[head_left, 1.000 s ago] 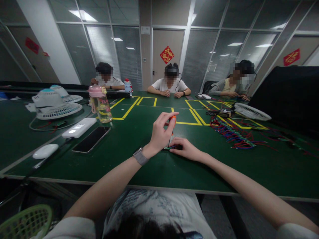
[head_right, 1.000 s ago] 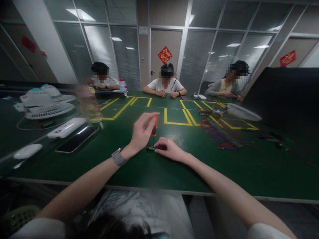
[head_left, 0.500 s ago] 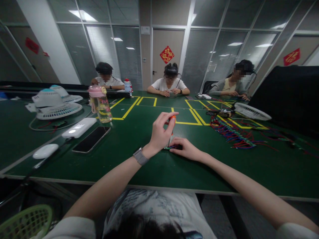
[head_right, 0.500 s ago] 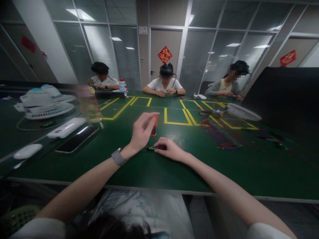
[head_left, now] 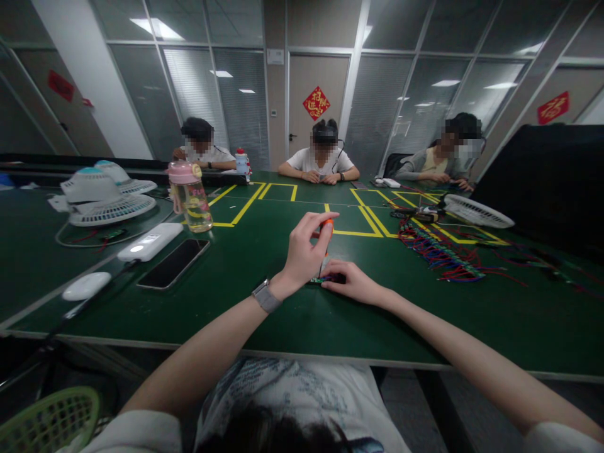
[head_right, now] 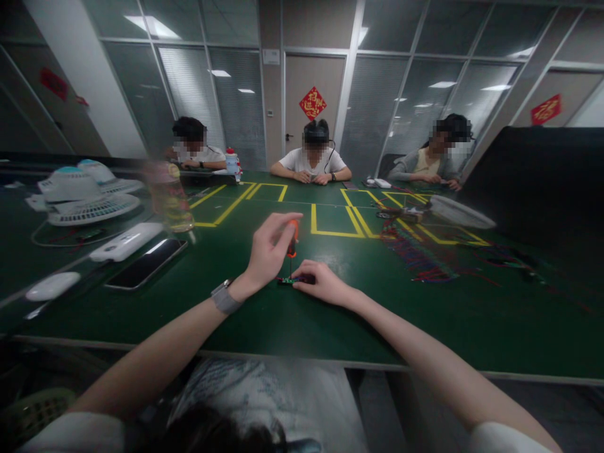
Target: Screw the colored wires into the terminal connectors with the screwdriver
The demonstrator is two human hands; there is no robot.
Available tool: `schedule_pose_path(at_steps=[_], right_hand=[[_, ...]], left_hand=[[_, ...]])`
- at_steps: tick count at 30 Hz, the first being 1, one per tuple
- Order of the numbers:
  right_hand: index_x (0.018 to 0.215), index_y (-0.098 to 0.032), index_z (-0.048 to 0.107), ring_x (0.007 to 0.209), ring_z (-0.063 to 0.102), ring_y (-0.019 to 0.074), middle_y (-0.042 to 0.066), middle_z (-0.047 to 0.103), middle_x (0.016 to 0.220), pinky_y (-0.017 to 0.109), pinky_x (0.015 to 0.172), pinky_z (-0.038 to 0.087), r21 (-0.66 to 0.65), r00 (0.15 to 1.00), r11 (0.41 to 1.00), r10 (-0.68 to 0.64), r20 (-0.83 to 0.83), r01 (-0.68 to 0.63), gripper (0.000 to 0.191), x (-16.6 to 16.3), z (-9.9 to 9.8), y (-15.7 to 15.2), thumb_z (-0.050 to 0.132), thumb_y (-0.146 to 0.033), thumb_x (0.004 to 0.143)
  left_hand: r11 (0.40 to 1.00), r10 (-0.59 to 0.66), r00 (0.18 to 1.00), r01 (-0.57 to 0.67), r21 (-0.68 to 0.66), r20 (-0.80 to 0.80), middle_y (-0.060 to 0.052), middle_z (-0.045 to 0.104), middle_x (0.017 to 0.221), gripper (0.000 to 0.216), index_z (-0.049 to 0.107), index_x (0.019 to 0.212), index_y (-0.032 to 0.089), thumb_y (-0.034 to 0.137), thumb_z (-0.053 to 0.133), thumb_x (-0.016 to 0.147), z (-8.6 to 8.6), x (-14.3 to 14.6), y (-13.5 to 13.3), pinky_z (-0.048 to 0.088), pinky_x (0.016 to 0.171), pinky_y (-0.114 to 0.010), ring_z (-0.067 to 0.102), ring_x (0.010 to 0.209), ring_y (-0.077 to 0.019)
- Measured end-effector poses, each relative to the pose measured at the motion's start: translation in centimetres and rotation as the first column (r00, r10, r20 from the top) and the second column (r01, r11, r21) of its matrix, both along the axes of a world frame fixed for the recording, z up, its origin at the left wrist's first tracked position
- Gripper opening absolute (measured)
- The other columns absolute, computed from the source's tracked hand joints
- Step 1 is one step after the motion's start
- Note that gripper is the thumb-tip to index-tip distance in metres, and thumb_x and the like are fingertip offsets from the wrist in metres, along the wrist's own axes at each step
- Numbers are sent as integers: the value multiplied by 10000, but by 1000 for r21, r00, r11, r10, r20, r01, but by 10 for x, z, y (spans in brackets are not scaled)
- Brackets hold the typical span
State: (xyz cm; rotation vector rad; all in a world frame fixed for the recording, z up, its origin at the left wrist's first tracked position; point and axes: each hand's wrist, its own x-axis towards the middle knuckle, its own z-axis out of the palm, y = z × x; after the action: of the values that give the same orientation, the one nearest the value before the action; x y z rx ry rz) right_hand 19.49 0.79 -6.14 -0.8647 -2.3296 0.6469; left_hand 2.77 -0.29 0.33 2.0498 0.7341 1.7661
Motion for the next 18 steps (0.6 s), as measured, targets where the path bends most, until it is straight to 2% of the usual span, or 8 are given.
schedule_pose_path(at_steps=[4,18], right_hand=[[923,-162,716,749,598,157,54,657,866,286,696,492,-3,1000,1000,-4,6,4,156,0,0,0,652,-285,850],[926,-164,712,738,593,154,53,646,871,286,689,491,2,1000,1000,0,8,0,157,1,-1,1,648,-286,851]], left_hand=[[1000,-5,1000,5,-10,-2,-53,606,1012,237,652,1108,215,269,476,960,0,0,0,528,650,-205,590,789,-114],[999,41,999,-41,36,-18,-57,638,1006,221,664,1082,210,250,488,954,2,-1,-1,511,692,-226,602,834,-128]])
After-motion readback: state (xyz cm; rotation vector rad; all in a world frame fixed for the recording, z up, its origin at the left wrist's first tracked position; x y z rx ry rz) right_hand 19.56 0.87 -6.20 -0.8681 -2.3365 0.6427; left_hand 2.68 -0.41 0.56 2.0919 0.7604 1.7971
